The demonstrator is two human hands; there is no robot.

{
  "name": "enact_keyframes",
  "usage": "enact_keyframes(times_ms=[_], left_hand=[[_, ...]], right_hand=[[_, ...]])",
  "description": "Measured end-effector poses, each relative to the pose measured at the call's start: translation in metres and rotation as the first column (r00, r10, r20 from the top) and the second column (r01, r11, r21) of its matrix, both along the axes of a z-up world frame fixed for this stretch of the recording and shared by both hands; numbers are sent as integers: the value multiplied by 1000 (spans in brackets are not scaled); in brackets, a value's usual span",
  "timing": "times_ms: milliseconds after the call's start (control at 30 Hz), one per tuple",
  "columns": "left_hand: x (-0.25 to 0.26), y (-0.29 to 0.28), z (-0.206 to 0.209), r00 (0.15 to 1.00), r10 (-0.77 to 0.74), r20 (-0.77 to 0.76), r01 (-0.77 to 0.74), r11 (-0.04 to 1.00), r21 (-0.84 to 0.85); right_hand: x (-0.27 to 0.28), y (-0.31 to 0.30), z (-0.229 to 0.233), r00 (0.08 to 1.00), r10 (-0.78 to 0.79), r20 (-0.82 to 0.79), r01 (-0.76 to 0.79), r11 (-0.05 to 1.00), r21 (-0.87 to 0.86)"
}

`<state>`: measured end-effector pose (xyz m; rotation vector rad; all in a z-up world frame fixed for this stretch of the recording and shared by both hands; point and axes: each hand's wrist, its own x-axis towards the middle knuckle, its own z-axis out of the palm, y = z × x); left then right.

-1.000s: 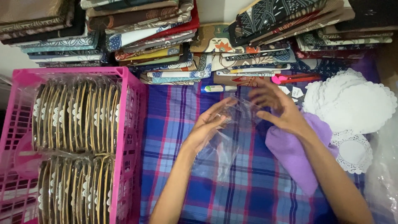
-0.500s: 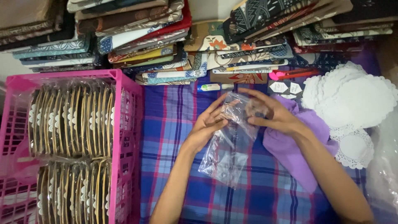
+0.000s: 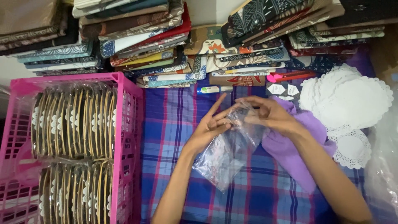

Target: The person puts a paper doily into a plastic bag, wipes a patterned wallet with a purple cloth, and places the wallet inside the bag.

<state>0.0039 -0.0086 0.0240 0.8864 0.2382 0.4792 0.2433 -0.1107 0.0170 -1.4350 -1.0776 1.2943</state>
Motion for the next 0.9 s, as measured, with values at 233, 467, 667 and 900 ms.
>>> enact_keyframes(times_ms=[233, 467, 667, 900], left_hand=[[2, -3, 3, 996, 58, -65, -52, 995, 84], [7, -13, 8, 893, 306, -330, -79, 828, 556], [6, -13, 21, 861, 411, -300, -102, 718, 689], [-1, -9, 21, 887, 346, -306, -54, 735, 676]], right_hand=[[-16, 5, 21, 990, -140, 10, 139, 988, 72], [-15, 0, 13, 986, -152, -62, 161, 970, 180], [-14, -1, 13, 993, -113, -35, 118, 976, 181], [-10, 2, -5, 998, -56, -34, 62, 969, 238]])
